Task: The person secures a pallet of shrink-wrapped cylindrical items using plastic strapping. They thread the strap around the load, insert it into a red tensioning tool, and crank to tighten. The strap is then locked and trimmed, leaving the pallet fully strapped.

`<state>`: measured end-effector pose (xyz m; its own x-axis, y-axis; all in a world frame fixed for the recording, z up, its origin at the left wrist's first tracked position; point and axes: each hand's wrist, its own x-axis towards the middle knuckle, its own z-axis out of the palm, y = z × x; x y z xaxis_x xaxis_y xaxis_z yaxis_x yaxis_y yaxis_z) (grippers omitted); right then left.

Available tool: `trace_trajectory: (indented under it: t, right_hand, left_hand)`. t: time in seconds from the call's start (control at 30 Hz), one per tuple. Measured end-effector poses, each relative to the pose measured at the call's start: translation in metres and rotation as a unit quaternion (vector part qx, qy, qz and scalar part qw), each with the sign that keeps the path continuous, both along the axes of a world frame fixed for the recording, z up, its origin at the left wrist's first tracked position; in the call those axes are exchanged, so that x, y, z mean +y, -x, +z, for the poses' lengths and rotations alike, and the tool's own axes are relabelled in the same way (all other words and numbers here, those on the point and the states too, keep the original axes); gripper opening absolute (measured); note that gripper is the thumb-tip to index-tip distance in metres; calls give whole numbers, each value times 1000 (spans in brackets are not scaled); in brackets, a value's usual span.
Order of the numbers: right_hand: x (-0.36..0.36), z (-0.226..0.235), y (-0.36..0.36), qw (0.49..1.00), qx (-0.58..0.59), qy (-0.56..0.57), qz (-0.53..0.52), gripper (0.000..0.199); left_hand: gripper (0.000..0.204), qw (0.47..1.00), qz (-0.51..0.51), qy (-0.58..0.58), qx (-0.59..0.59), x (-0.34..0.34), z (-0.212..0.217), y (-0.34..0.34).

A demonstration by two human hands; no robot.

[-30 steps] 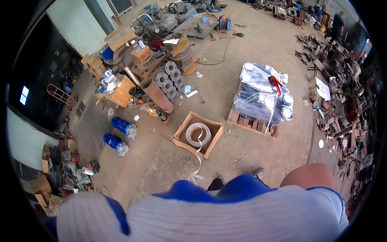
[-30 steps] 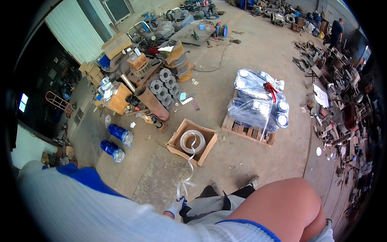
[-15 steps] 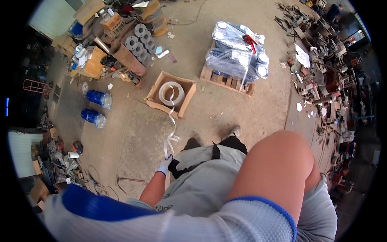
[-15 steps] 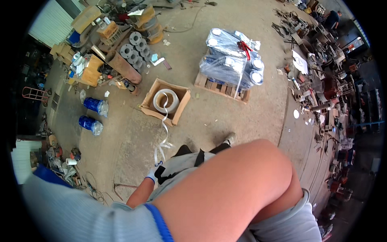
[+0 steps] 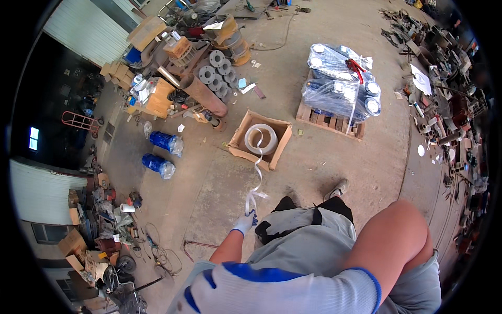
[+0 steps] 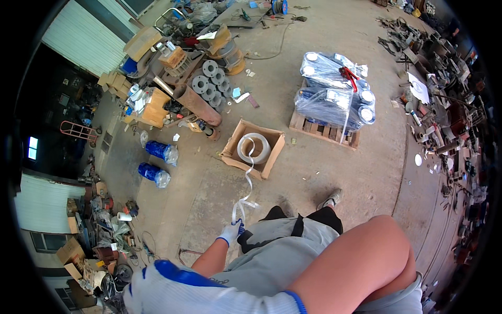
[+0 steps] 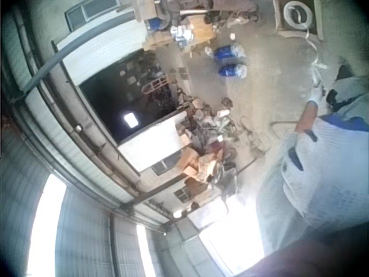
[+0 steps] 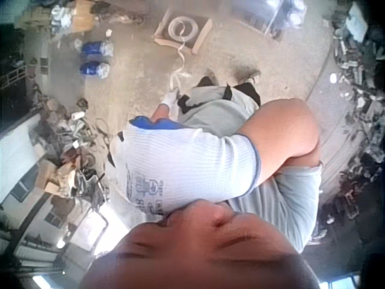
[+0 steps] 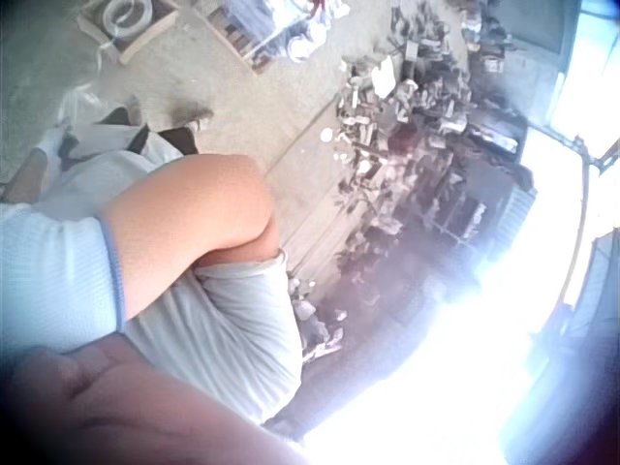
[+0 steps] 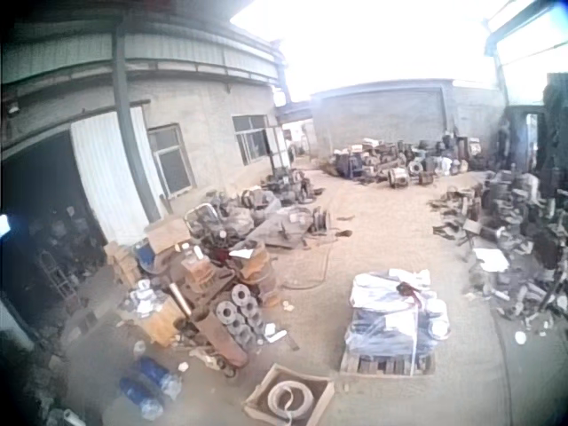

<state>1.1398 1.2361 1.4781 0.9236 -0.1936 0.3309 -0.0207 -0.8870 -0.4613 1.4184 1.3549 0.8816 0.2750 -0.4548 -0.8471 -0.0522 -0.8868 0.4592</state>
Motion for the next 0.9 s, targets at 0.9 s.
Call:
trace_trajectory:
  t: [0.9]
  right_hand:
    - [-123,-352,190,771,-112,-530,-336,89]
  left_hand:
    - [39,779,-301,430,343,-256,261,237]
